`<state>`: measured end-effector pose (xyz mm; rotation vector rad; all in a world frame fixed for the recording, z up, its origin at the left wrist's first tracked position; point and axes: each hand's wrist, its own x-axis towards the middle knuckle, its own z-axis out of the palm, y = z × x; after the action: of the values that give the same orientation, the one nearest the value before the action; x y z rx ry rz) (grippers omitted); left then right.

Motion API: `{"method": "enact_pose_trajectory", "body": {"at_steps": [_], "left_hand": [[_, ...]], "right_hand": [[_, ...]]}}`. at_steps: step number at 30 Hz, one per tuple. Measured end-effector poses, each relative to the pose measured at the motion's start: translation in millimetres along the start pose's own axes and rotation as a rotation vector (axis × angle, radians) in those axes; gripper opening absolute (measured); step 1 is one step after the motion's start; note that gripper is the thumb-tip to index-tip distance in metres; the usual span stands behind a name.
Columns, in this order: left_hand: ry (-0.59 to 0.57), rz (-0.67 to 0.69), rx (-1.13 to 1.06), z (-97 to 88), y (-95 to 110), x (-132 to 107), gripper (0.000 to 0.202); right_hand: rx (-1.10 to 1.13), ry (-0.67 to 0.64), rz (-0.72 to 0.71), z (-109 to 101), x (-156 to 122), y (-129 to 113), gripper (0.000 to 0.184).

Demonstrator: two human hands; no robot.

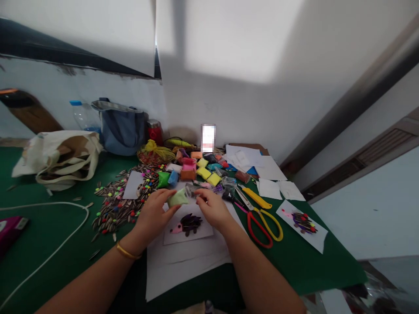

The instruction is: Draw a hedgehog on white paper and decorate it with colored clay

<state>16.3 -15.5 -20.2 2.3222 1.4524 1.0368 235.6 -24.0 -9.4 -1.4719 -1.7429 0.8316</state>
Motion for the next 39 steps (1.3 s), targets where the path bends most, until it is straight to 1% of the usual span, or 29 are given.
{"method": "enact_pose_trajectory", "body": {"at_steps": [3,5,7,10,12,17,21,24,27,31,35,37,39], "left_hand": [[-0.062,-0.011,0.129,2.2,-8.1,1.1,0.039],[-0.088,-0.02,0.175,3.2,-10.5,1.1,0.039],[-0.094,-0.026,0.193,4.0,-11.0,0.5,0.038],[-0.114,-0.036,0.191,5.8,-11.2,-0.5,0.034],[-0.132,-0.043,0.185,7.2,-11.8,-1.1,0.034],[-0.131,-0.045,0.167,8.6,-13.1,-1.4,0.035],[-0.099,-0.058,0.113,7.9,-15.1,-0.1,0.034],[-0.063,-0.072,0.058,7.7,-17.6,1.9,0.035],[-0.035,-0.093,0.01,7.2,-19.0,4.0,0.036],[-0.011,-0.092,-0.012,7.2,-19.0,4.5,0.038],[-0.023,-0.033,-0.045,12.1,-19.0,3.3,0.04],[-0.049,0.002,-0.068,16.1,-18.5,2.7,0.041],[-0.09,0.036,-0.077,19.5,-17.2,2.1,0.041]], "right_hand": [[-0.366,-0.081,0.007,-11.4,-0.6,3.8,0.023],[-0.515,-0.153,0.042,-21.2,-2.2,4.8,0.019],[-0.583,-0.204,0.103,-28.7,-4.6,5.7,0.016],[-0.58,-0.236,0.17,-30.1,-7.0,9.5,0.022],[-0.55,-0.234,0.18,-25.5,-6.6,13.6,0.022],[-0.48,-0.196,0.164,-15.8,-1.2,21.4,0.007],[-0.373,-0.164,0.154,-19.6,-1.7,23.8,0.002],[-0.224,-0.156,0.181,-26.6,-7.7,28.3,0.007],[-0.072,-0.123,0.237,-37.3,-18.9,36.3,0.006],[0.115,-0.007,0.306,-56.7,-40.8,49.8,0.003],[0.373,0.117,0.385,-81.0,-66.6,63.0,0.02],[0.42,0.184,0.43,-98.0,-80.4,70.5,0.027],[0.42,0.275,0.465,-120.3,-95.6,80.0,0.031]]}}
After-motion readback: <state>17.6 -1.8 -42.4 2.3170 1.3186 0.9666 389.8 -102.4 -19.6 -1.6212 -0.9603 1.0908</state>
